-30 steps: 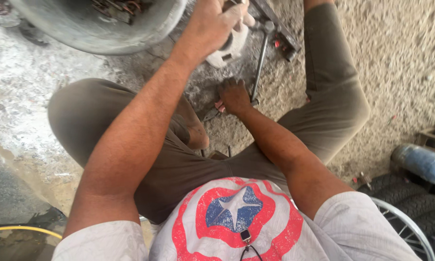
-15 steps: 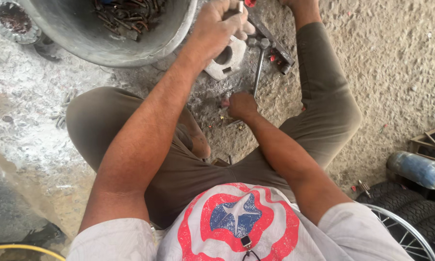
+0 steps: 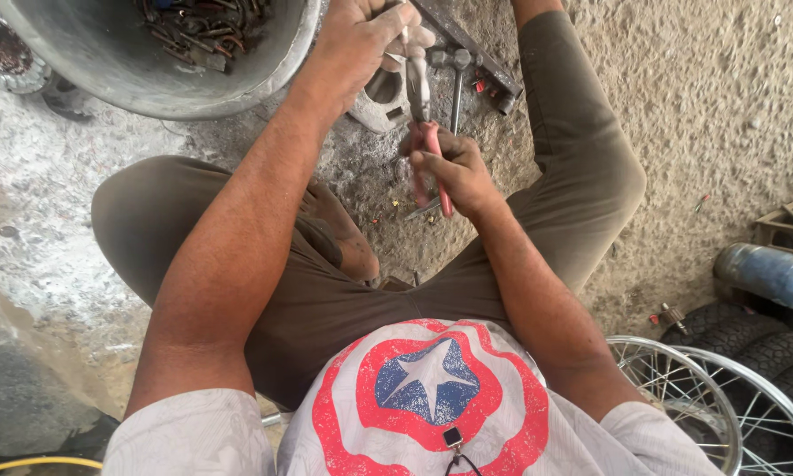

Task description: The person sits on the floor and uses a hammer and chisel to chip away at a metal part placed on a concrete block. They repeatedly strike the chisel and occasionally use pliers to adjust the part.

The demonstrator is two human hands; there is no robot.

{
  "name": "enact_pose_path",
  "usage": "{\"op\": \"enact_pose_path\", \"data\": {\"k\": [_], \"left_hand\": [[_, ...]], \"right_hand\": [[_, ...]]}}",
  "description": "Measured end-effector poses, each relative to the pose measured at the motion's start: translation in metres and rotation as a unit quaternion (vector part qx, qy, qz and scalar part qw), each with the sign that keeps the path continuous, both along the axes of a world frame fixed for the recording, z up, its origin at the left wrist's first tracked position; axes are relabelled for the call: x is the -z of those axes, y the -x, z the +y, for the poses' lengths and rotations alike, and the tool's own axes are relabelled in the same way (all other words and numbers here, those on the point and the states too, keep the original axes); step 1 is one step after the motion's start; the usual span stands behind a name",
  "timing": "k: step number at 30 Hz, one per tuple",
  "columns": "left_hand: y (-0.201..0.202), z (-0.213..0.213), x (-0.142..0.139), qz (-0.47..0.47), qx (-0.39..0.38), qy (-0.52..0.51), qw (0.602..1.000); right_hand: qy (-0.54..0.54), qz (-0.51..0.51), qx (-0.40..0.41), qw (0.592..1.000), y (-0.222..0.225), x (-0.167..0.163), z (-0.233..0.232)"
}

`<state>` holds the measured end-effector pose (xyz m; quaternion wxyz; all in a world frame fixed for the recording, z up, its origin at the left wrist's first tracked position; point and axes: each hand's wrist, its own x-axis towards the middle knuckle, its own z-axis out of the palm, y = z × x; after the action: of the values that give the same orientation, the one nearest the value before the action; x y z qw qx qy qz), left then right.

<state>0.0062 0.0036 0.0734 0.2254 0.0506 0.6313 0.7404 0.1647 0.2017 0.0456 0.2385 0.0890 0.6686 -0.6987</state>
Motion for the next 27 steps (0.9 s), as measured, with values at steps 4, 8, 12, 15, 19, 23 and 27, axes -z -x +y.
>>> {"op": "enact_pose_path", "data": {"k": [4, 8, 12, 15, 19, 23, 27], "left_hand": [[0.0, -0.006, 0.001, 0.013, -0.033, 0.009, 0.999], [-0.001, -0.01, 0.004, 0.043, -0.028, 0.023, 0.998], [-0.001, -0.006, 0.005, 0.015, -0.009, -0.008, 1.0], [-0.001, -0.004, 0.004, 0.016, -0.005, -0.006, 1.0], [-0.002, -0.006, 0.004, 0.025, 0.005, 0.0, 1.0], [-0.003, -0.002, 0.012, 0.007, -0.031, -0.027, 0.999], [-0.008, 0.007, 0.028, -0.029, -0.117, -0.056, 0.991]], "right_hand": [[0.0, -0.002, 0.017, 1.0, 0.0, -0.009, -0.009], [-0.014, 0.083, -0.012, 0.996, 0.001, -0.016, -0.011], [-0.004, 0.055, 0.006, 0.998, 0.004, -0.013, -0.012], [-0.015, 0.034, 0.019, 0.999, 0.007, -0.008, -0.013], [-0.009, 0.015, 0.014, 1.0, 0.008, -0.009, -0.016], [0.095, -0.05, 0.053, 0.993, 0.0, -0.016, -0.027], [0.16, -0.126, 0.107, 0.973, -0.013, -0.016, -0.043]]}}
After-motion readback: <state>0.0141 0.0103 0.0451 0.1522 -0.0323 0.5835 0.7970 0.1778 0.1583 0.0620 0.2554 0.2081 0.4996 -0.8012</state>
